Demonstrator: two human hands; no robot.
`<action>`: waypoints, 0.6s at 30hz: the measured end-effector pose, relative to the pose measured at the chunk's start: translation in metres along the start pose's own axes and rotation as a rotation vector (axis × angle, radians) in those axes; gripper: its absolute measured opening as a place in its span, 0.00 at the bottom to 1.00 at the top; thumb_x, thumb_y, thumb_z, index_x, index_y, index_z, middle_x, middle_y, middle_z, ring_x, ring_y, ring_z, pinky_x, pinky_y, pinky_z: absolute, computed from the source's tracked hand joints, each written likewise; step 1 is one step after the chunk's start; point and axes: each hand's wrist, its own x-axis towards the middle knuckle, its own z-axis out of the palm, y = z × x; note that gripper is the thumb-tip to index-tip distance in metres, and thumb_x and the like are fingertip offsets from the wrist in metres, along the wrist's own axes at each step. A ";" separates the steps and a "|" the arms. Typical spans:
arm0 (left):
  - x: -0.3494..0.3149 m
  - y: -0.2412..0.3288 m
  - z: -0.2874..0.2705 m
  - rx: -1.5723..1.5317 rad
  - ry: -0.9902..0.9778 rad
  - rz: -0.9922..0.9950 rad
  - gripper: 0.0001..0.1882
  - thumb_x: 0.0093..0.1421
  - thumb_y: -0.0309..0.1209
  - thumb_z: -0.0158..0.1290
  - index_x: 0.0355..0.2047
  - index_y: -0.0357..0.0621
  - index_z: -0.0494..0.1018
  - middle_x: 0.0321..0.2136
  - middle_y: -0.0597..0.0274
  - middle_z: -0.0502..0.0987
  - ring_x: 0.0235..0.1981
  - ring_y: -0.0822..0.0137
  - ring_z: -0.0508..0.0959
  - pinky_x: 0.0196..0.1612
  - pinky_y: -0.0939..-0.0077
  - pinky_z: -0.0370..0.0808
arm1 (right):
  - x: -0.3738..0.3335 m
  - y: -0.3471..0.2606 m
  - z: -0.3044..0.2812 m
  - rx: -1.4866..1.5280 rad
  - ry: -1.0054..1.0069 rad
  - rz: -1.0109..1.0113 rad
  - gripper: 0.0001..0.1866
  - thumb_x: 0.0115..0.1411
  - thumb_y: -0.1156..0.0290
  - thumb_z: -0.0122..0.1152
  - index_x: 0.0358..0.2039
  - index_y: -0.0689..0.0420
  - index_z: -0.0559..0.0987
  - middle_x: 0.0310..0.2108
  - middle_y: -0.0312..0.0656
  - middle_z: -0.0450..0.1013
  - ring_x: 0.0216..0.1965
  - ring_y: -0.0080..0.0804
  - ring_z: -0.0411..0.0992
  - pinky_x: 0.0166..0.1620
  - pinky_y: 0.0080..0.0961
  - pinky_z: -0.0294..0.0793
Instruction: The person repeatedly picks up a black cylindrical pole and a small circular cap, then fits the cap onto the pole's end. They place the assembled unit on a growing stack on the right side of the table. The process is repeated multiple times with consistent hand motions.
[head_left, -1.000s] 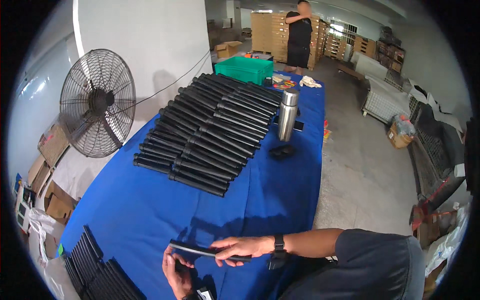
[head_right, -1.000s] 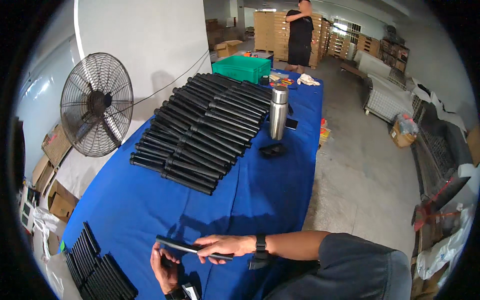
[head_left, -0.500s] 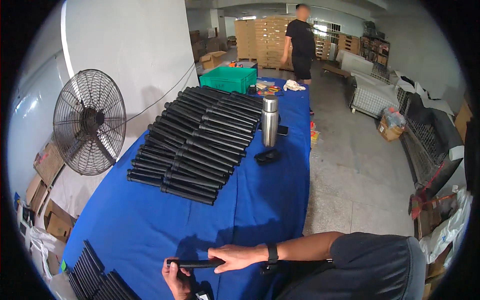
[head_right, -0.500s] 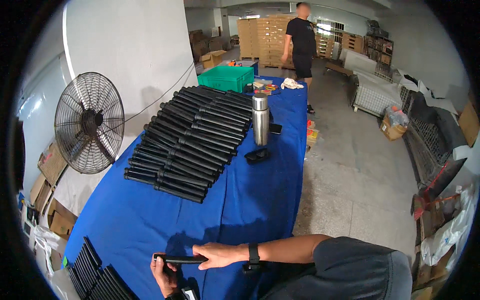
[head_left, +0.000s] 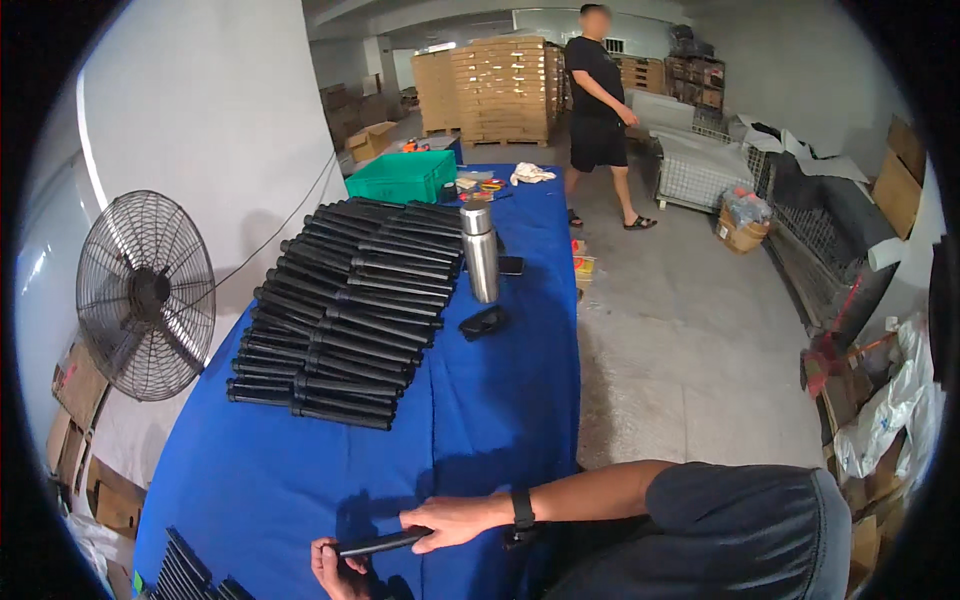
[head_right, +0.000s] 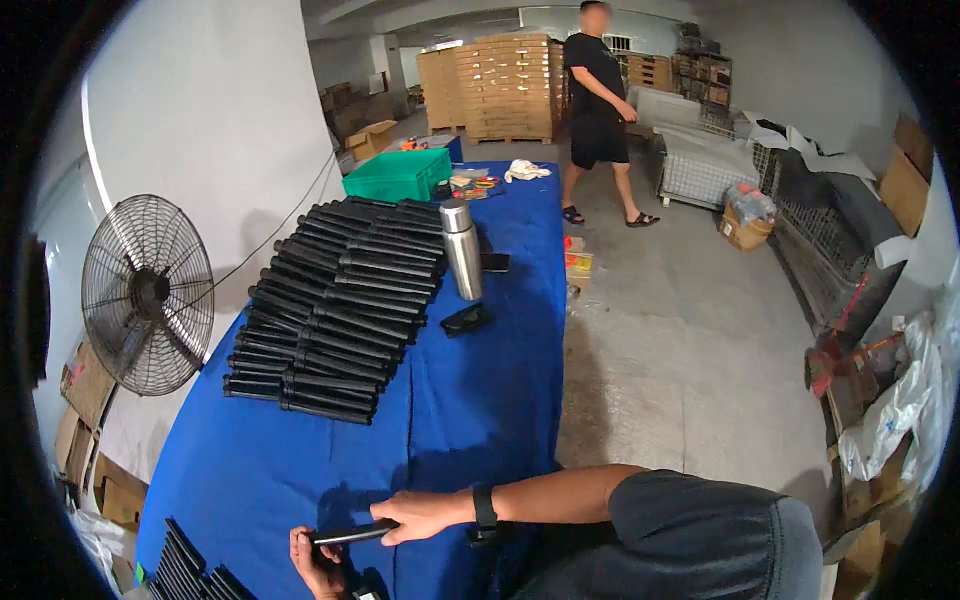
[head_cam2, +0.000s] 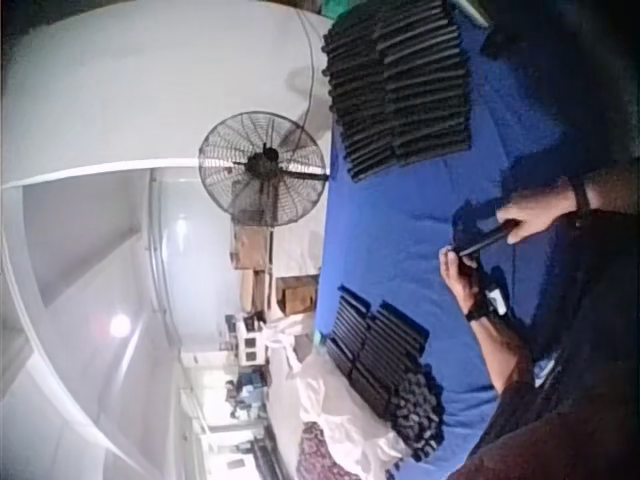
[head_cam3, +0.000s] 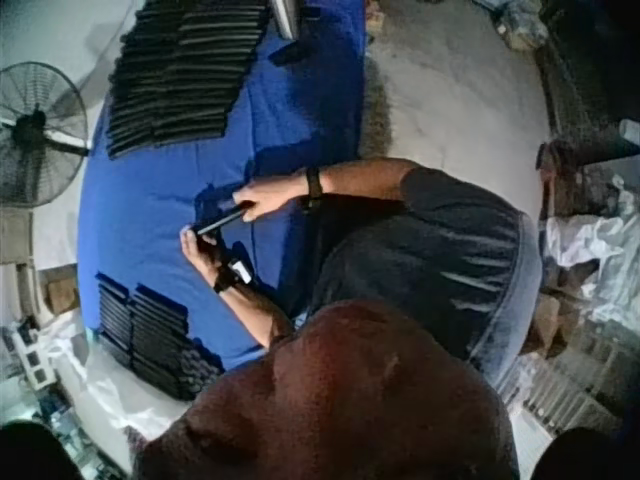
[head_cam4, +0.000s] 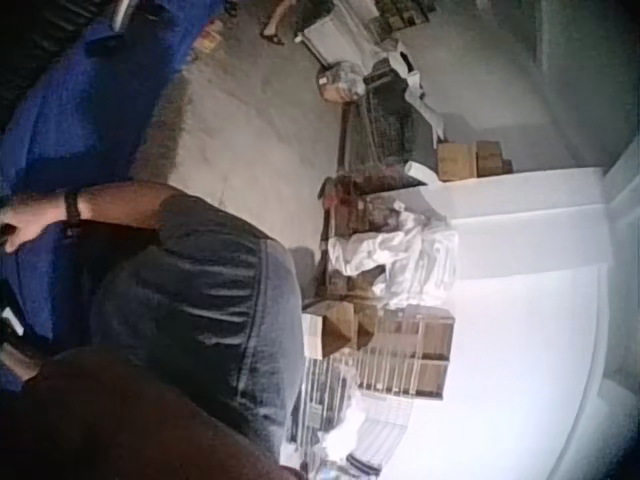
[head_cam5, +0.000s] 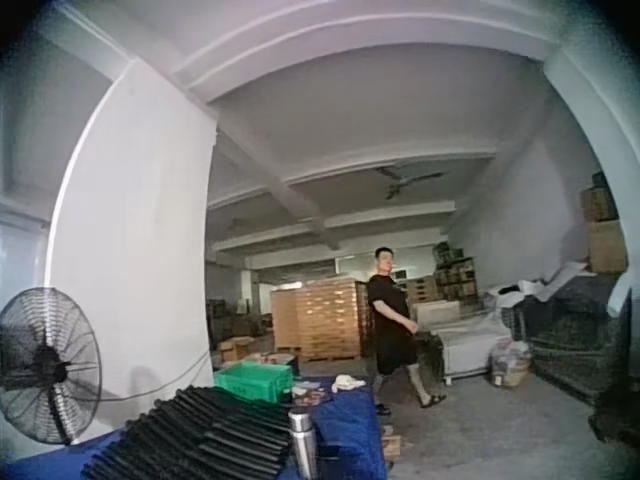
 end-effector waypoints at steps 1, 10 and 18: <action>-0.005 0.004 0.005 0.028 -0.005 -0.013 0.13 0.67 0.38 0.57 0.42 0.41 0.74 0.28 0.69 0.72 0.26 0.76 0.69 0.27 0.85 0.66 | -0.002 -0.003 -0.005 0.242 -0.136 0.101 0.20 0.64 0.59 0.64 0.44 0.61 0.70 0.34 0.51 0.74 0.33 0.49 0.75 0.34 0.42 0.73; -0.010 0.002 0.004 0.343 -0.009 0.189 0.14 0.69 0.40 0.53 0.39 0.40 0.73 0.30 0.67 0.71 0.29 0.74 0.69 0.30 0.82 0.66 | -0.003 0.009 0.007 -0.096 0.187 -0.210 0.21 0.63 0.58 0.66 0.43 0.63 0.70 0.25 0.48 0.72 0.28 0.45 0.74 0.32 0.42 0.71; -0.009 0.003 0.008 0.120 0.032 -0.011 0.15 0.65 0.41 0.59 0.39 0.42 0.73 0.28 0.67 0.70 0.28 0.72 0.69 0.30 0.77 0.66 | -0.007 0.004 0.021 -0.516 0.675 -0.638 0.19 0.67 0.57 0.61 0.41 0.62 0.71 0.22 0.35 0.70 0.15 0.26 0.68 0.16 0.29 0.65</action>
